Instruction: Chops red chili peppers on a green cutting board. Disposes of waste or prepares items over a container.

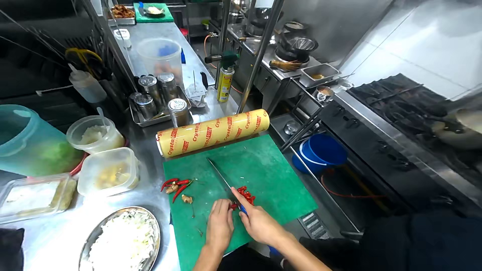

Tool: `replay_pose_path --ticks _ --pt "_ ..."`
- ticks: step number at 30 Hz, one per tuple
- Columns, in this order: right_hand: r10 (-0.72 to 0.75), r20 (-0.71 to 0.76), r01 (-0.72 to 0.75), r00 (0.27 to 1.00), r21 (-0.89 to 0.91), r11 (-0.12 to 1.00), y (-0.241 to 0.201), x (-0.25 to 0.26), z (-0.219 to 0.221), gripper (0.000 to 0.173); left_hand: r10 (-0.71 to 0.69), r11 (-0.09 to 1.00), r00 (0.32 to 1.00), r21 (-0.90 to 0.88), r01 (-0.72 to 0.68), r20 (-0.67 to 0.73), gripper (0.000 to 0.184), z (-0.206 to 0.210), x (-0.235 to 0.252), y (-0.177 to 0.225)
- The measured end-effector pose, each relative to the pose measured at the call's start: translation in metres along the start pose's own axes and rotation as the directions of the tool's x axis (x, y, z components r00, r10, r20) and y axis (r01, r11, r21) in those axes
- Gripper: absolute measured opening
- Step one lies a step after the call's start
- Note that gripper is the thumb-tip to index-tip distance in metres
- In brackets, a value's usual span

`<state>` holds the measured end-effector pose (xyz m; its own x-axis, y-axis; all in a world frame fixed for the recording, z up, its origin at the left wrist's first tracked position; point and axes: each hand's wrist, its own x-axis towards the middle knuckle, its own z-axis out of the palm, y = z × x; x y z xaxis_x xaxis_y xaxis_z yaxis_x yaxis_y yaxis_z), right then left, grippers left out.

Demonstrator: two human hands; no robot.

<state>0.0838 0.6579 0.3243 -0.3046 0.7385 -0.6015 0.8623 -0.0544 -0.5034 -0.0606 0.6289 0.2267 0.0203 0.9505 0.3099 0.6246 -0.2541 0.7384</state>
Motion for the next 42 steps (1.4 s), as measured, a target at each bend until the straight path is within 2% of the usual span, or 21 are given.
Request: replay_pose_path --ticks 5,11,13,15,20,23,26,30,33,36,40,42 --pt "0.02 0.016 -0.019 1.0 -0.032 0.999 -0.002 -0.012 0.0 0.069 -0.02 0.989 1.0 0.144 0.021 -0.009 0.011 -0.005 -0.002 -0.002" --pt "0.069 0.06 -0.065 0.996 -0.069 0.995 -0.012 -0.019 -0.005 0.071 -0.026 0.979 0.999 0.204 0.02 0.024 0.014 -0.004 -0.001 -0.002" --pt "0.068 0.023 -0.066 0.997 -0.073 0.995 -0.01 -0.013 0.007 0.071 -0.026 0.977 0.999 0.213 0.021 0.019 0.014 -0.004 -0.002 -0.002" --pt "0.062 -0.02 -0.063 0.998 -0.07 0.996 -0.005 -0.007 0.018 0.071 -0.026 0.977 0.999 0.213 0.02 0.028 0.014 -0.002 -0.003 -0.002" --pt "0.096 0.045 -0.094 0.994 -0.055 0.994 -0.016 -0.01 0.0 0.07 -0.026 0.977 0.999 0.212 0.018 0.037 0.015 -0.002 -0.002 -0.004" --pt "0.067 -0.043 -0.069 0.997 -0.04 0.997 -0.011 -0.004 0.018 0.07 -0.032 0.978 0.999 0.209 0.026 0.026 0.016 -0.003 -0.002 -0.003" --pt "0.096 0.024 -0.096 0.995 -0.022 0.995 -0.016 -0.009 0.007 0.07 -0.019 0.978 1.0 0.206 0.015 0.019 0.016 -0.003 -0.005 -0.003" --pt "0.083 -0.029 -0.083 0.996 0.002 0.997 -0.016 -0.005 0.021 0.069 -0.032 0.979 0.999 0.199 0.031 0.001 0.015 -0.002 -0.005 -0.004" --pt "0.1 -0.001 -0.1 0.995 -0.013 0.995 -0.016 -0.006 0.016 0.069 -0.024 0.98 1.0 0.2 0.024 -0.003 0.015 0.0 -0.007 -0.005" --pt "0.078 -0.037 -0.078 0.996 -0.009 0.997 -0.015 -0.002 0.022 0.069 -0.047 0.982 0.999 0.182 0.051 -0.026 0.014 -0.001 -0.006 -0.004" --pt "0.083 0.005 -0.083 0.997 -0.005 0.997 -0.02 -0.005 0.009 0.07 -0.074 0.988 0.996 0.135 0.081 -0.057 0.015 -0.001 -0.005 -0.002" --pt "0.076 -0.03 -0.075 0.997 0.009 0.997 -0.016 -0.004 0.022 0.07 -0.09 0.988 0.994 0.124 0.096 -0.053 0.015 0.0 -0.008 -0.001"
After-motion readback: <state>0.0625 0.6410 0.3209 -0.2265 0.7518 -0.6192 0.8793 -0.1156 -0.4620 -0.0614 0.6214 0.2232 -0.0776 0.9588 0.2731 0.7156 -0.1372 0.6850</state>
